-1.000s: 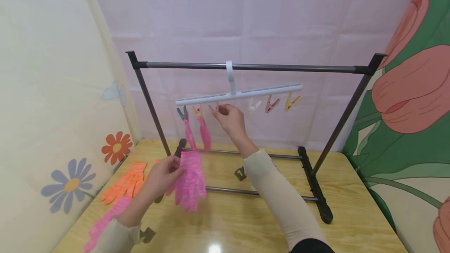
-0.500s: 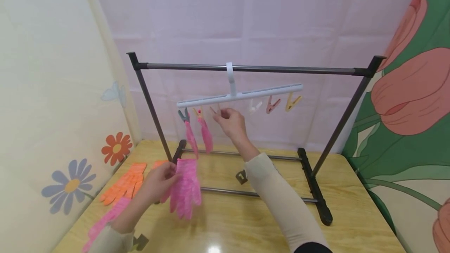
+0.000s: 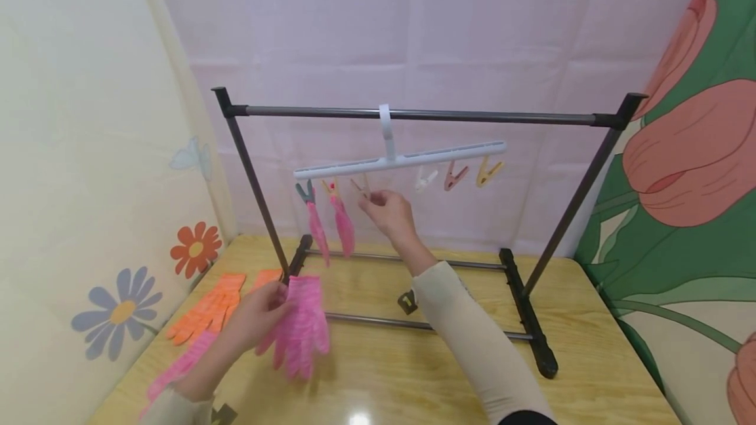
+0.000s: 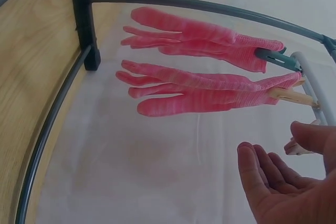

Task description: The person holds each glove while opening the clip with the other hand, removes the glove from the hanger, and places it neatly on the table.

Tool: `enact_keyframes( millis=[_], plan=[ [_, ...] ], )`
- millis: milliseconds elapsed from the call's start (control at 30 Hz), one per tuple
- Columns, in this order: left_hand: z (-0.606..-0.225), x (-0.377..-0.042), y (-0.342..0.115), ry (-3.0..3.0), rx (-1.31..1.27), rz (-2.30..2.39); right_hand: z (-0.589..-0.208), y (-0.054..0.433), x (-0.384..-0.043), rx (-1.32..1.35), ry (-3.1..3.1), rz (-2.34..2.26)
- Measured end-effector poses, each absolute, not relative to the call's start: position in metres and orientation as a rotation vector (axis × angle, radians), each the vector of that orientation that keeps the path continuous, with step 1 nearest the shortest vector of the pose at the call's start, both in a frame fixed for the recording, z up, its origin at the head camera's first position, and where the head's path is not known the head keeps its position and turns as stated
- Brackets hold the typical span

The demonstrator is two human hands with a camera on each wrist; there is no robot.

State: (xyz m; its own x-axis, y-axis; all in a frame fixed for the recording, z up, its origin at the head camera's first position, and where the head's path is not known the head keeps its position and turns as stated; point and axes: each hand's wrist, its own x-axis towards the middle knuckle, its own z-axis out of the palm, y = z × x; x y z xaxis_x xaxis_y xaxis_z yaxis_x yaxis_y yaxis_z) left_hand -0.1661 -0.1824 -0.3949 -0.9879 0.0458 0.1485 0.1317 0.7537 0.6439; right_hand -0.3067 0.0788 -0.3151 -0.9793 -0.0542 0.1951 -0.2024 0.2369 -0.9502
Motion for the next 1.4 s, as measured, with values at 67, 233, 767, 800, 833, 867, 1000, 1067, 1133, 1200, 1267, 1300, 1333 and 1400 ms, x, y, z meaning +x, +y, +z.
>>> enact_keyframes(
  millis=[67,233,767,800,833,867,1000,1067,1133,1200,1267,1300,1333,1400],
  plan=[
    [-0.395,-0.165,-0.184,-2.832,-0.137,-1.047,-0.316,0.079,-0.307,0.239,-2.385,1.858],
    [-0.398,-0.163,-0.189,-2.839,-0.14,-1.043,-0.319,0.078,-0.307,0.229,-2.414,1.861],
    [-0.403,-0.155,-0.203,-2.904,-0.114,-1.021,-0.327,0.073,-0.295,0.257,-2.489,1.764],
    [-0.403,-0.154,-0.204,-2.904,-0.112,-1.021,-0.328,0.072,-0.294,0.263,-2.495,1.748],
    [-0.403,-0.153,-0.204,-2.905,-0.109,-1.022,-0.328,0.072,-0.294,0.269,-2.502,1.729],
    [-0.403,-0.152,-0.205,-2.907,-0.107,-1.025,-0.328,0.071,-0.293,0.28,-2.505,1.723],
    [-0.405,-0.15,-0.207,-2.924,-0.108,-1.038,-0.326,0.068,-0.289,0.295,-2.515,1.7],
    [-0.406,-0.149,-0.208,-2.932,-0.116,-1.037,-0.324,0.067,-0.286,0.311,-2.509,1.692],
    [-0.406,-0.149,-0.209,-2.937,-0.124,-1.035,-0.322,0.066,-0.284,0.326,-2.498,1.686],
    [-0.407,-0.149,-0.21,-2.94,-0.123,-1.032,-0.319,0.065,-0.282,0.343,-2.492,1.677],
    [-0.408,-0.148,-0.212,-2.946,-0.118,-1.029,-0.317,0.064,-0.28,0.354,-2.49,1.665],
    [-0.409,-0.148,-0.212,-2.948,-0.116,-1.028,-0.316,0.063,-0.279,0.356,-2.49,1.656],
    [-0.41,-0.148,-0.213,-2.951,-0.113,-1.026,-0.316,0.062,-0.279,0.355,-2.493,1.639],
    [-0.411,-0.148,-0.213,-2.966,-0.109,-1.019,-0.315,0.061,-0.278,0.356,-2.497,1.598]
  ],
)
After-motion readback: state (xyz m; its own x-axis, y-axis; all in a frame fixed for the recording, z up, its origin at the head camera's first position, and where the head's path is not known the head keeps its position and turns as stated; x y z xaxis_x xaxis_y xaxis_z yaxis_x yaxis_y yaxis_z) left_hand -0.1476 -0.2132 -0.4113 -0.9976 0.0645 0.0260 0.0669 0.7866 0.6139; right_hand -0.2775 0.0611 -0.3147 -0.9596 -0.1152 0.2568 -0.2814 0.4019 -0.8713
